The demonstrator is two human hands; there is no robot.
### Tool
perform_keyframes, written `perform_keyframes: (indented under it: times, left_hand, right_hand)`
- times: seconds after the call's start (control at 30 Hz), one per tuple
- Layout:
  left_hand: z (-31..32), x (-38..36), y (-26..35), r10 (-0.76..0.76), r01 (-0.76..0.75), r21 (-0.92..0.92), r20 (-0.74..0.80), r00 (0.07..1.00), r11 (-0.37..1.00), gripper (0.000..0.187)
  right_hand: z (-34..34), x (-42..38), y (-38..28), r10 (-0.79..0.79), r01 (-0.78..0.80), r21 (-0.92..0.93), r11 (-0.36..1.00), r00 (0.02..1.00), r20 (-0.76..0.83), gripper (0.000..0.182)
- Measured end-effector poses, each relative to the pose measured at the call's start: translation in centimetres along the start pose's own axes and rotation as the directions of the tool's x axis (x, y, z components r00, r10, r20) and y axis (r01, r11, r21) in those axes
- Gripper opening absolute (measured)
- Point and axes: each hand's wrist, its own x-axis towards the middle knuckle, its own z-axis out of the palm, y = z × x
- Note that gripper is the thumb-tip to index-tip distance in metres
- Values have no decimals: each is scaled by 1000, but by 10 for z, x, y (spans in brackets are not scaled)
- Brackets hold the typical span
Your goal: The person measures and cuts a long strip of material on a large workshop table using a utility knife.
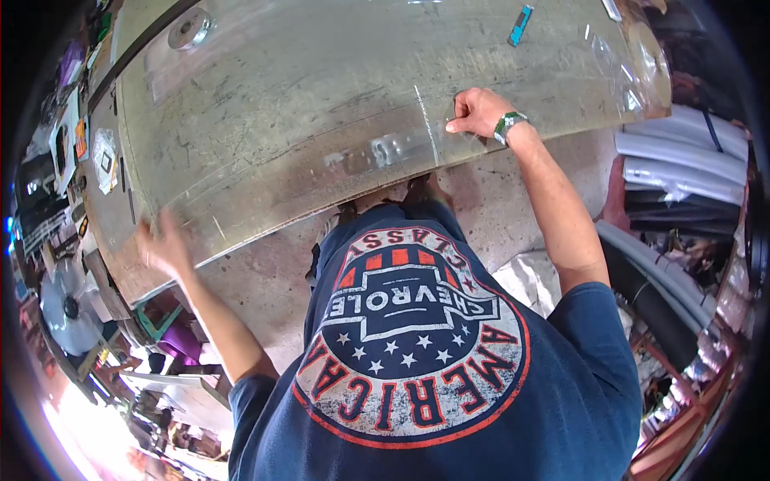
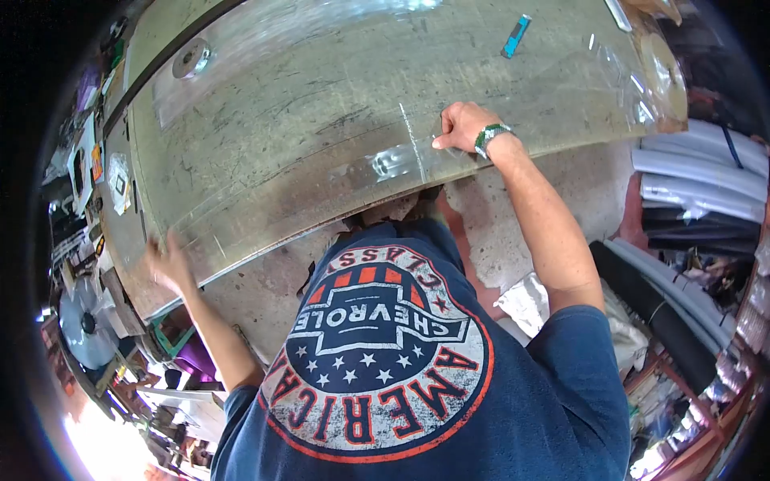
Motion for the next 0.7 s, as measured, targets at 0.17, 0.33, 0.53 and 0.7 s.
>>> perform_keyframes:
  times: [0.17, 0.33, 0.53, 0.7]
  left_hand:
    - [46, -81, 302, 721, -365, -624, 555, 415, 691, 47]
    - [112, -125, 384, 884, -444, -786, 466, 28, 429, 47]
    - [125, -122, 391, 852, -526, -749, 517, -84, 403, 46]
    - [122, -118, 393, 841, -544, -738, 530, -103, 398, 48]
  right_hand:
    - [2, 7, 9, -78, 77, -13, 997, 997, -16, 41]
    - [1, 0, 8, -62, 62, -3, 998, 998, 0, 40]
    - [4, -4, 8, -114, 111, -28, 993, 986, -126, 38]
    - [3, -3, 11, -137, 136, -21, 991, 986, -96, 40]
